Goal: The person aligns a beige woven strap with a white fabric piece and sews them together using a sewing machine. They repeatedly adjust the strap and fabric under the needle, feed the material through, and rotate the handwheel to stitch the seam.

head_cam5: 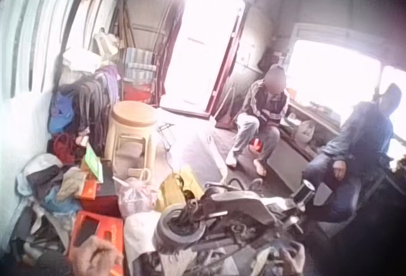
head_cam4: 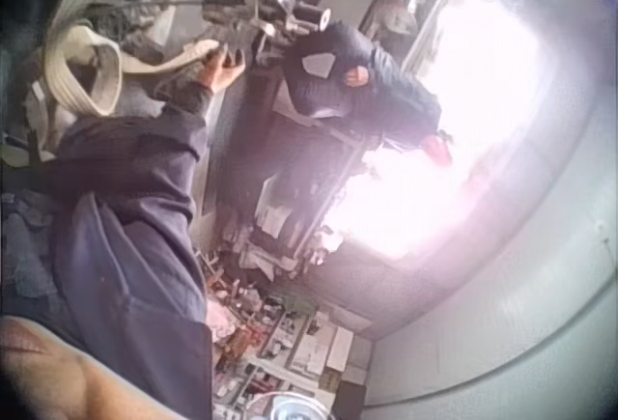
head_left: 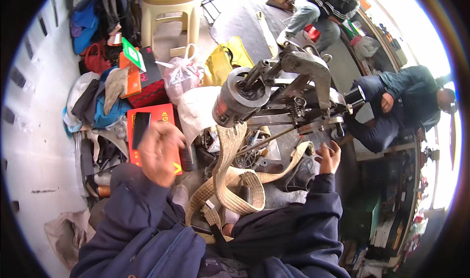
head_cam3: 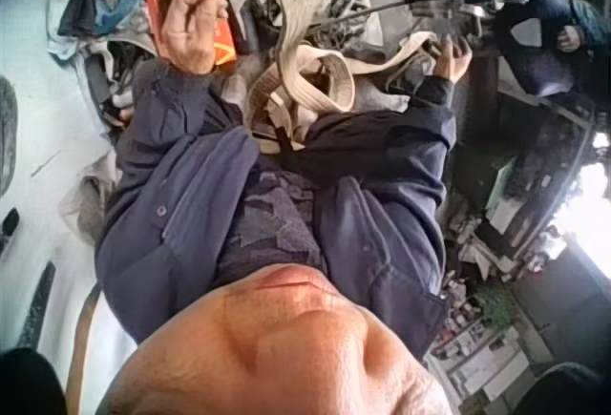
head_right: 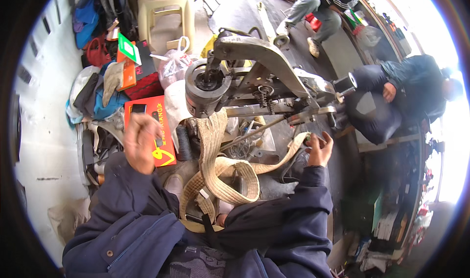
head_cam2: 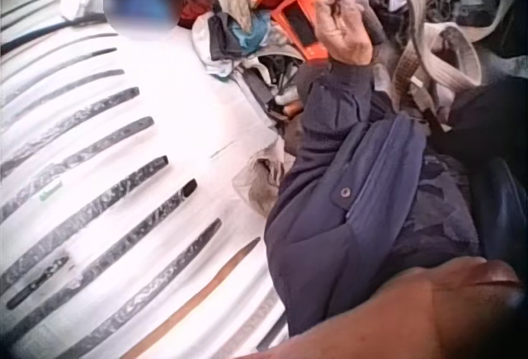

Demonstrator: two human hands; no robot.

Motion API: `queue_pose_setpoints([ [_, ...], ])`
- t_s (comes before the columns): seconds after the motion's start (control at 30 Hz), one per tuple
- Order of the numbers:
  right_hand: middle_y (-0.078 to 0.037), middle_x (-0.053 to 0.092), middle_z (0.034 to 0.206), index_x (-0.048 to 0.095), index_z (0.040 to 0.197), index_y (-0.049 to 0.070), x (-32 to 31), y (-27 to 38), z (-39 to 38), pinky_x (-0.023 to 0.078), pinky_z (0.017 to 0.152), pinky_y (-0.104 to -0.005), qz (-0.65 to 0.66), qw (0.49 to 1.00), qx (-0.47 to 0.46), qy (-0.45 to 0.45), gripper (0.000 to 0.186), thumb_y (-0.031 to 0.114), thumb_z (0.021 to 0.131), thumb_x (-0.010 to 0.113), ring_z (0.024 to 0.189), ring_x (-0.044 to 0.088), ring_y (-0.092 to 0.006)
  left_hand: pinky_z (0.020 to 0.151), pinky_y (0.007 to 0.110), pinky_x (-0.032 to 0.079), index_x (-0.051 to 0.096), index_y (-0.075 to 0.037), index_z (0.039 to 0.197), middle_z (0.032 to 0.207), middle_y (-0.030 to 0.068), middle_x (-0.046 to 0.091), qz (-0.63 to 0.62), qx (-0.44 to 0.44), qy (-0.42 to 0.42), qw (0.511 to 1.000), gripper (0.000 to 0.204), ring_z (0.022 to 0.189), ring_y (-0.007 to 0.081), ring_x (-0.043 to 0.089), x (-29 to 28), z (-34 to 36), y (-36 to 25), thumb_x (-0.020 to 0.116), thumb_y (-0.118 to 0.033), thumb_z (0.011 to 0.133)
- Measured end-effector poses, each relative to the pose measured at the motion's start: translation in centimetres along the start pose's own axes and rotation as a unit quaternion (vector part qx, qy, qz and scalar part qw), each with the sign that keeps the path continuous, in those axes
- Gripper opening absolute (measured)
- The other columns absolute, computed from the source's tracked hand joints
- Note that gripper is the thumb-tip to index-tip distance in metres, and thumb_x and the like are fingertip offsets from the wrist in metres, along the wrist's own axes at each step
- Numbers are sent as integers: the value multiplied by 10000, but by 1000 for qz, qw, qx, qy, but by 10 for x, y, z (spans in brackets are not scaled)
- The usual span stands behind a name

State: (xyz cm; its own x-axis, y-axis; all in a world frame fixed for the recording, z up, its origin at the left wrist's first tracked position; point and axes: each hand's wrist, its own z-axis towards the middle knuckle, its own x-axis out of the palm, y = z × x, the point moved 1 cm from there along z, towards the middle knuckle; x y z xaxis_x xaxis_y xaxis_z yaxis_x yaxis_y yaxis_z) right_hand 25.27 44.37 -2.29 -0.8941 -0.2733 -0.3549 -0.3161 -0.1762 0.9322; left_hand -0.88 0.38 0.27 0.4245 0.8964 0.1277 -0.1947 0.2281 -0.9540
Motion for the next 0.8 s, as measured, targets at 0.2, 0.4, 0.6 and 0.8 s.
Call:
queue_pose_setpoints([
  [0.2,-92,712,869,685,1096,27,22,44,18,549,564,-282,206,948,170,171,354,354,959,697,656,672,-158,821,284,497,593,9,1161,1021,79,669,-16,-197,99,975,277,916,124,622,42,-47,34,668,-182,976],
  [0.4,-176,664,1126,441,1417,-45,122,77,-71,594,675,-262,168,943,-79,275,499,43,964,632,893,705,-196,947,324,479,539,53,1308,1179,124,656,-91,-194,63,975,537,1050,165,610,76,-21,56,702,-323,960],
  [0.6,-128,605,1138,494,1251,-9,190,69,-23,607,607,-315,316,917,-142,196,410,10,883,673,911,652,-186,913,323,476,619,51,1200,1105,97,675,-110,-184,16,977,471,986,151,601,87,3,49,716,-328,937],
  [0.8,-114,663,1229,583,1272,24,207,8,28,495,968,-347,653,686,85,308,334,139,960,546,1082,636,-199,846,293,482,609,32,1185,1043,41,647,-77,-166,-3,983,427,918,114,582,86,5,41,742,-268,912],
])
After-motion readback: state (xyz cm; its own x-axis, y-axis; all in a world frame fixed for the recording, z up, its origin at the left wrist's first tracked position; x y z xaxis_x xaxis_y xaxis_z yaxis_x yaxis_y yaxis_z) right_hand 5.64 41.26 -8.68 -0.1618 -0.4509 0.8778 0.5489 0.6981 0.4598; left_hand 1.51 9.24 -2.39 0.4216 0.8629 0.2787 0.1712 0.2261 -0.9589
